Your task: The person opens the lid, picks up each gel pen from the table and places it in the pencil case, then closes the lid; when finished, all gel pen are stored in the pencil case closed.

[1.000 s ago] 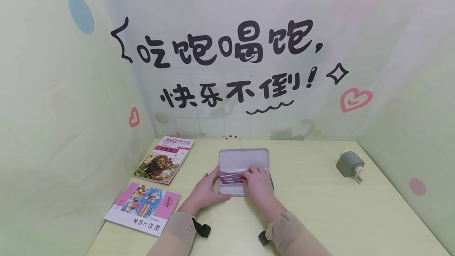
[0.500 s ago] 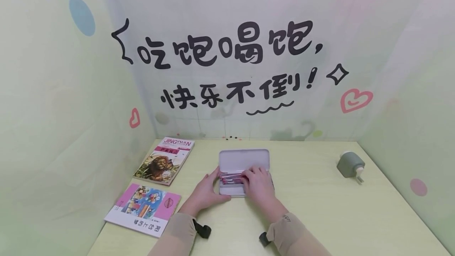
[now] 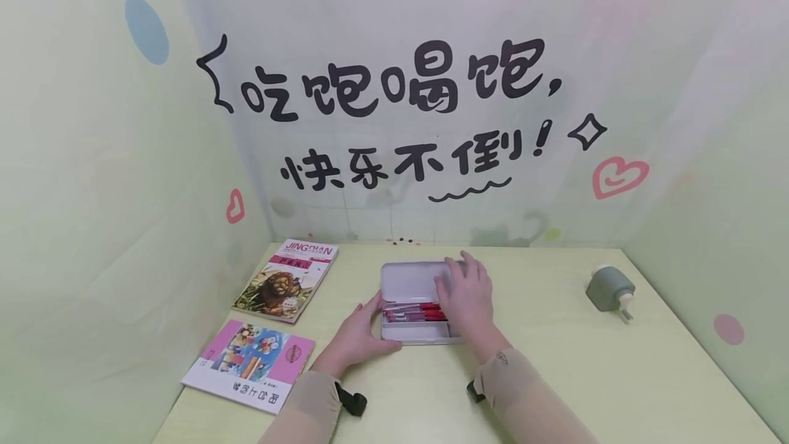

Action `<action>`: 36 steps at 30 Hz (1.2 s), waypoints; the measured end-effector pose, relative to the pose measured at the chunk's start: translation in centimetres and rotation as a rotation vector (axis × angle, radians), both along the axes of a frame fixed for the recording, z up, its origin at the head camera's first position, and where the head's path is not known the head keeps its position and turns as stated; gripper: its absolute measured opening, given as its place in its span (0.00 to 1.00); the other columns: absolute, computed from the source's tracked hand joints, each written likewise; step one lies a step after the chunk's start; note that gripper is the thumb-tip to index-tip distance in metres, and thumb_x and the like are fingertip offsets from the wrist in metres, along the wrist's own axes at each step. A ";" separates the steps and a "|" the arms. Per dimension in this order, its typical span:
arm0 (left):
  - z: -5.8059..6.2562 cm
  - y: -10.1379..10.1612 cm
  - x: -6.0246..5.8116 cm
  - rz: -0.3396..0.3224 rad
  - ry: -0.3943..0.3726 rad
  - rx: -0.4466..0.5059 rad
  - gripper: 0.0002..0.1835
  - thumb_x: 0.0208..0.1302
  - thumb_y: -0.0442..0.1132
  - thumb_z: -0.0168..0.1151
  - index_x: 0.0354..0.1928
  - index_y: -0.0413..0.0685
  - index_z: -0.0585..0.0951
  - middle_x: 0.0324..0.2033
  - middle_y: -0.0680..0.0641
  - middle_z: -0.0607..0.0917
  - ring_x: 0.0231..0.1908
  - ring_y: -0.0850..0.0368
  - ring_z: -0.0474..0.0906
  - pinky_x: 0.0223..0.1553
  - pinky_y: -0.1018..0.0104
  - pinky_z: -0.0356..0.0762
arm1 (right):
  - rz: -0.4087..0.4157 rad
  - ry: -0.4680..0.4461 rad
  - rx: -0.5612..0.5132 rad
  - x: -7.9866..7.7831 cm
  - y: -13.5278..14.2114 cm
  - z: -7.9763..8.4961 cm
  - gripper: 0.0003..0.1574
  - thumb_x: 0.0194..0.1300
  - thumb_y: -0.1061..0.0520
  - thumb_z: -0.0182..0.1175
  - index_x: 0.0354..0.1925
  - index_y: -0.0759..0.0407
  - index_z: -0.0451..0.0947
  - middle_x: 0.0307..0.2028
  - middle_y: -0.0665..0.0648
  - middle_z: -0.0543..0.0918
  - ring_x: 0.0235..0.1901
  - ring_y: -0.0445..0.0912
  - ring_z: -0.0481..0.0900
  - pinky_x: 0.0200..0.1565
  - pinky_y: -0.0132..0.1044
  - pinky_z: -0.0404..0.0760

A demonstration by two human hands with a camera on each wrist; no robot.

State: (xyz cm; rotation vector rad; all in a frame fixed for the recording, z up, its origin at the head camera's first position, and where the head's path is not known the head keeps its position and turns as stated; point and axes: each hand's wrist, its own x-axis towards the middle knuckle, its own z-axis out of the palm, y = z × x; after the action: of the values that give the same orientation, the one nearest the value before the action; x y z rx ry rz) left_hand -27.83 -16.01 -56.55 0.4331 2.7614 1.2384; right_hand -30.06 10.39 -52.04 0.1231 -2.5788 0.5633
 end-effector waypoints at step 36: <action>0.2 0.2 0.2 0.023 -0.004 -0.015 0.72 0.47 0.59 0.89 0.90 0.55 0.55 0.85 0.44 0.67 0.85 0.25 0.54 0.86 0.28 0.54 | -0.095 -0.351 -0.583 -2.5 1.6 2.2 0.30 0.82 0.38 0.57 0.63 0.60 0.82 0.66 0.67 0.85 0.68 0.64 0.82 0.71 0.63 0.82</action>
State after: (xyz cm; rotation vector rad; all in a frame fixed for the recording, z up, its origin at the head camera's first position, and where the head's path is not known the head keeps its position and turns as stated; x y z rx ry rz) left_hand -27.67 -15.78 -56.39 0.3986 2.7779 1.2215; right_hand -32.57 12.03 -49.87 -0.3203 -2.6016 1.3686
